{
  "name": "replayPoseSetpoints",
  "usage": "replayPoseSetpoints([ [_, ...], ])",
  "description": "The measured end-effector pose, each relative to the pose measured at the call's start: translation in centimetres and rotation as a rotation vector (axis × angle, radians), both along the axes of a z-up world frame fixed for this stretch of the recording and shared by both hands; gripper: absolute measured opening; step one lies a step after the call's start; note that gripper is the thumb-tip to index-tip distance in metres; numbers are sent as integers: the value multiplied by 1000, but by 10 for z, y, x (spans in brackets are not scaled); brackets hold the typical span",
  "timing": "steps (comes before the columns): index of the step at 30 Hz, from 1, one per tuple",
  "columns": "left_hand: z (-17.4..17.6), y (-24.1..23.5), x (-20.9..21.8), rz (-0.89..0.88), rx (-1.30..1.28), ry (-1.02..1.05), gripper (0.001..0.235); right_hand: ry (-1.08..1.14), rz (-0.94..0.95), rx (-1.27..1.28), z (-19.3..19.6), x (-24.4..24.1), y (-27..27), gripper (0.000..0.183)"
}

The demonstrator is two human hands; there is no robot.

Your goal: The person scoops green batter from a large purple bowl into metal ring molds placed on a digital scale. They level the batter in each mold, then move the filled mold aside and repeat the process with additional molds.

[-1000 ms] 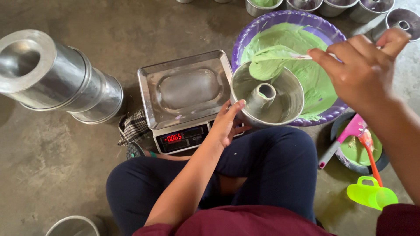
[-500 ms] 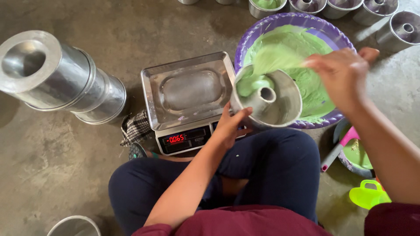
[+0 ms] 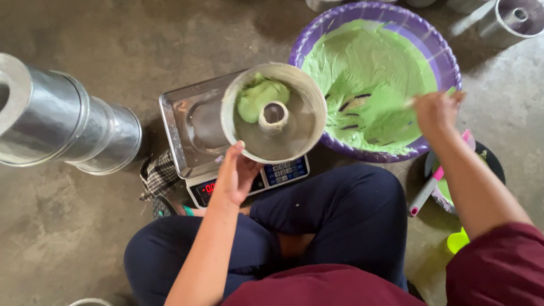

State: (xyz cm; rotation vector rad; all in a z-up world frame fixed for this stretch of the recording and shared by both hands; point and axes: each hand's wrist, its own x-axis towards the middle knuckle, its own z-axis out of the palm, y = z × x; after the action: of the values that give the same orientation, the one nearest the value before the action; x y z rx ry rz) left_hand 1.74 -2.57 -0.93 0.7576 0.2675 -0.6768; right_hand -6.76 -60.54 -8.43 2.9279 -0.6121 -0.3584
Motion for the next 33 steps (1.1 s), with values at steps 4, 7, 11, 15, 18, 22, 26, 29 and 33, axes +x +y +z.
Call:
replayPoseSetpoints([
  [4, 13, 16, 0, 44, 66, -17, 64, 57, -81, -308, -6, 10, -30, 45],
  [7, 20, 21, 0, 49, 77, -44, 66, 93, -112, 46, -22, 17, -5, 32],
  [11, 26, 20, -3, 37, 105, -59, 68, 186, -150, 369, -51, 23, 53, 34],
  [15, 31, 14, -4, 32, 155, -57, 70, 26, -412, 1066, -64, 45, 91, 40],
  [18, 27, 10, -5, 26, 136, -61, 69, -41, -563, 1590, -45, 61, 119, 37],
  [22, 13, -3, -7, 38, 114, -6, 60, -442, -523, 1293, 58, 62, 151, 26],
  [26, -1, -44, -13, -34, 94, -17, 55, -725, -223, 839, 188, 45, 194, 19],
  [29, -1, -78, -21, -63, 118, 2, 63, -866, 265, 304, 249, 25, 232, 10],
  [33, 16, -93, -28, -36, 217, 73, 90, -815, 746, -364, 288, 17, 267, 7],
])
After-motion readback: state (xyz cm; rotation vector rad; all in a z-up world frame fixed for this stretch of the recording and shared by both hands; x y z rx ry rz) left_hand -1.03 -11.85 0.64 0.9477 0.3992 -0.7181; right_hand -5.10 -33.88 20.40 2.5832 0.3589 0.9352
